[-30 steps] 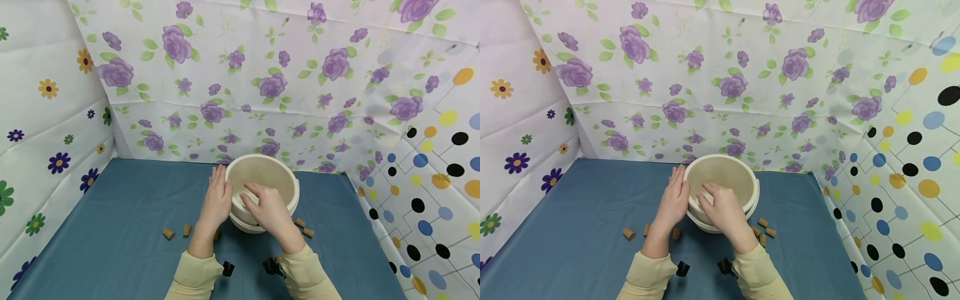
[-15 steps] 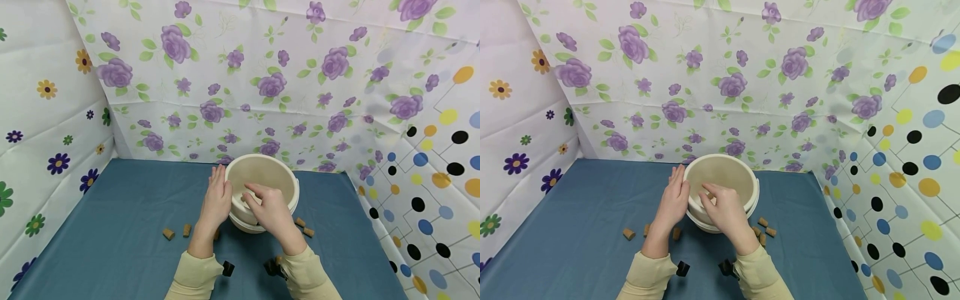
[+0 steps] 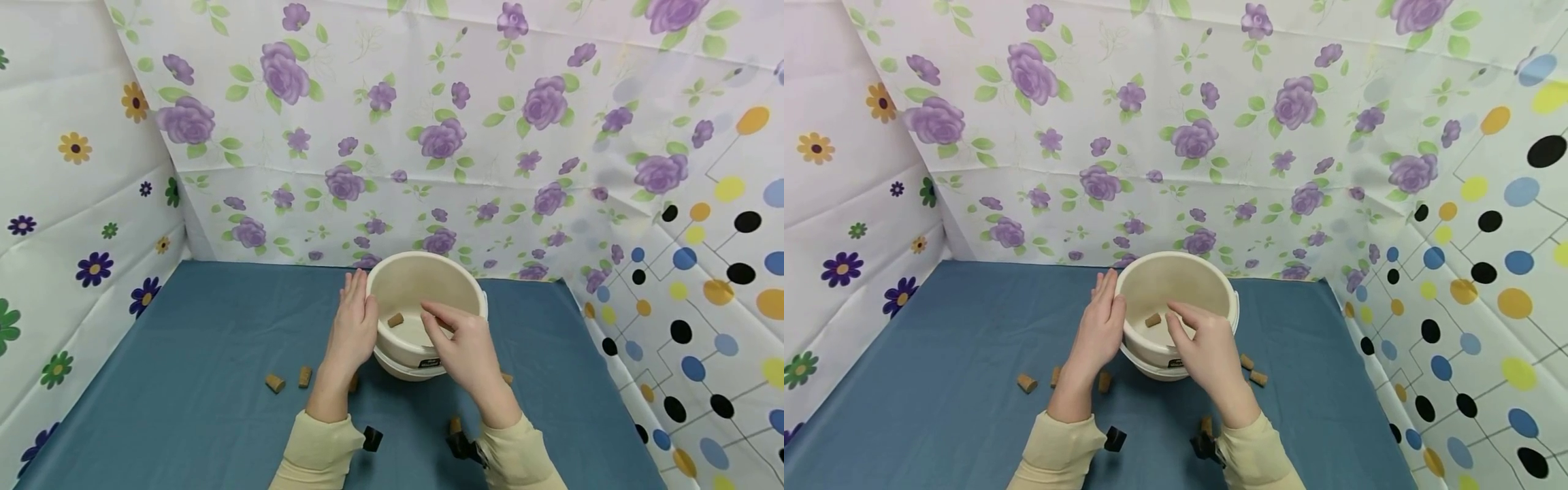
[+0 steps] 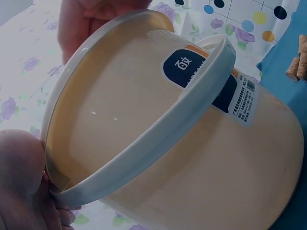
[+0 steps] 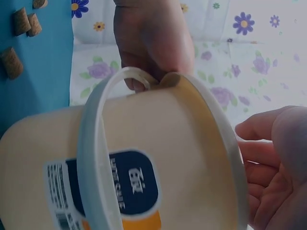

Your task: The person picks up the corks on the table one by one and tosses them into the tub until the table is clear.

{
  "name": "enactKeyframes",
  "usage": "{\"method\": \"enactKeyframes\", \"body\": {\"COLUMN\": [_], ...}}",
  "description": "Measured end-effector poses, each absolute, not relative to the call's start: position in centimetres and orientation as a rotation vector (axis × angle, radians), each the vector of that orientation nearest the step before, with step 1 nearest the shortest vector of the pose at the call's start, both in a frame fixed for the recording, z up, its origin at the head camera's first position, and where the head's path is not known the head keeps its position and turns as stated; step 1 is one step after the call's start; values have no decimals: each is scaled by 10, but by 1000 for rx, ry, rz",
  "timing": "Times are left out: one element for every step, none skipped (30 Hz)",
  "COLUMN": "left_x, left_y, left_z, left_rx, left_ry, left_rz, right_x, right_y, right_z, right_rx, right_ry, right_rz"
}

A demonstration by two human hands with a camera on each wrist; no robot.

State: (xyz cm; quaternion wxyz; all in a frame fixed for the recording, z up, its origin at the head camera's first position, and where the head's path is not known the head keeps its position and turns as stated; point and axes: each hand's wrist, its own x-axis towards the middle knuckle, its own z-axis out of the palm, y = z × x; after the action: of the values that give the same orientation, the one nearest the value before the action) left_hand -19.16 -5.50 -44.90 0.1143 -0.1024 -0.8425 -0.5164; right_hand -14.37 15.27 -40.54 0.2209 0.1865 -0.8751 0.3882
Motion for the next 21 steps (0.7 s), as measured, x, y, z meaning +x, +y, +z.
{"method": "enactKeyframes", "body": {"left_x": [-191,-191,-192,-191,-191,-191,-191,-191,-191,-191,-191,-191,-191,-191,-191,-191,-191,-191,-191,-191,-191], "left_y": [-55,-55,-55,-56,-56,-56,-56,-55,-55,-55,-55,-55,-55,-55,-55,-55,-55,-55,-55,-55,-55], "left_z": [-449,-449,-449,-449,-449,-449,-449,-448,-448,-448,-448,-448,-448,-448,-448,-448,-449,-449,-449,-449,-449], "left_rx": [-303,-306,-308,-310,-312,-313,-313,-316,-319,-322,-324,-324,-324,-324,-323,-322,-319,-316,-313,-312,-312], "left_ry": [-2469,-2469,-2469,-2466,-2466,-2466,-2465,-2461,-2456,-2451,-2446,-2444,-2443,-2443,-2443,-2443,-2445,-2448,-2450,-2451,-2450], "left_rz": [-1514,-1514,-1516,-1519,-1520,-1521,-1520,-1520,-1520,-1518,-1517,-1519,-1521,-1523,-1522,-1524,-1529,-1531,-1532,-1534,-1533], "right_x": [-142,-141,-140,-138,-137,-135,-134,-133,-132,-131,-130,-129,-128,-127,-126,-126,-125,-124,-123,-122,-121], "right_y": [156,159,162,165,167,170,173,175,177,179,181,183,186,188,191,193,196,198,201,204,206], "right_z": [-406,-406,-407,-407,-408,-408,-409,-409,-410,-410,-411,-411,-412,-413,-413,-414,-415,-415,-415,-416,-416], "right_rx": [509,502,496,488,478,465,454,448,444,441,440,439,439,440,438,436,430,423,415,408,400], "right_ry": [-2409,-2399,-2389,-2380,-2374,-2368,-2361,-2350,-2341,-2332,-2323,-2313,-2303,-2292,-2284,-2275,-2267,-2258,-2251,-2246,-2242], "right_rz": [1081,1093,1104,1111,1114,1116,1113,1112,1107,1101,1096,1095,1093,1093,1090,1083,1077,1070,1065,1060,1053]}}
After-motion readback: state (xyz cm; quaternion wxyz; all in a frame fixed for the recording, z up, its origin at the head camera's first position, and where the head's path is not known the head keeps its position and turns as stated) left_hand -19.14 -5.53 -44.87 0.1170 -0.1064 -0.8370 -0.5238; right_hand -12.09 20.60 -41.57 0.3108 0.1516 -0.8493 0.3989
